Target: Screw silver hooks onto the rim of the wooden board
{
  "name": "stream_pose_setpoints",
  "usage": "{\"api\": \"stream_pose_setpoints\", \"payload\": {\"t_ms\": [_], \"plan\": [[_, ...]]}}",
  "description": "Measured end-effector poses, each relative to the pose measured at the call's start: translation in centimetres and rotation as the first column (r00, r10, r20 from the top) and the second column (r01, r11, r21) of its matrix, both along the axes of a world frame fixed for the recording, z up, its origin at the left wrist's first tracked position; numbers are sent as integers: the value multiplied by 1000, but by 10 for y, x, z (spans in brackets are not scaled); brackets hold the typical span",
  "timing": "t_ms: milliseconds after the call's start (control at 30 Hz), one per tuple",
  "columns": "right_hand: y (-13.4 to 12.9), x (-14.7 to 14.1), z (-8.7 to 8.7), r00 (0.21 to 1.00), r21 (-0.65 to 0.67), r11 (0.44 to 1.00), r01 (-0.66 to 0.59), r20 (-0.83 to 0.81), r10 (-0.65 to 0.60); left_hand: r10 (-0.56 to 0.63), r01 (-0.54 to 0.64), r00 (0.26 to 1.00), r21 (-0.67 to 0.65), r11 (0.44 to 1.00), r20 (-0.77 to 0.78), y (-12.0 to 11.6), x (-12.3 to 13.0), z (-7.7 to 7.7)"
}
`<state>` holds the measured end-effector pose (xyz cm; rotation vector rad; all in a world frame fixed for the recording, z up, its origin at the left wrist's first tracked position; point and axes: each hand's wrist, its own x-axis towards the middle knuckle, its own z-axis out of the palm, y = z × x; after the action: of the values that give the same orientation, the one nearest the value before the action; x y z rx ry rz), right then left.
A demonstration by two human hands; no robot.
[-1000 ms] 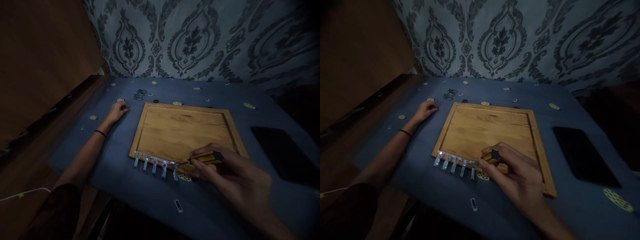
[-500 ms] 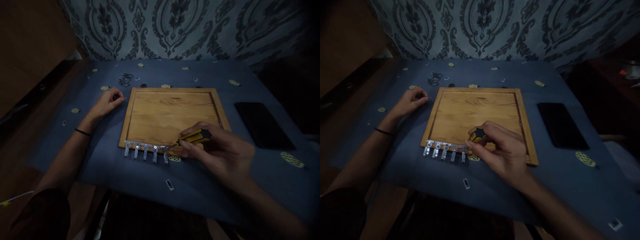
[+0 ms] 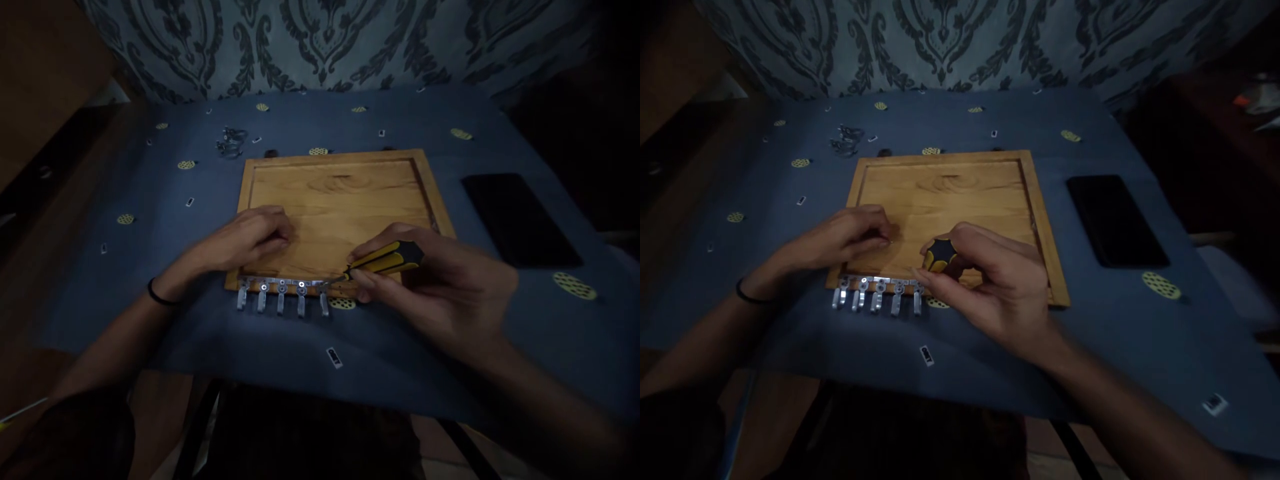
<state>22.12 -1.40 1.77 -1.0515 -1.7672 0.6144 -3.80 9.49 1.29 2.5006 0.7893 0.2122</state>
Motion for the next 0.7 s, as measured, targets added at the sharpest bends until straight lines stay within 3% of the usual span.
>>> {"api": "stream_pose_setpoints", "payload": {"t_ms": [233, 700], "plan": [[-2, 0, -2, 1000, -6, 1000, 10, 28, -10, -86, 86, 996, -65, 994, 4, -16, 14, 4], [-2, -1, 0, 999, 79, 997, 2, 43, -5, -134, 142, 989, -165, 976, 61, -25, 25, 5]]}}
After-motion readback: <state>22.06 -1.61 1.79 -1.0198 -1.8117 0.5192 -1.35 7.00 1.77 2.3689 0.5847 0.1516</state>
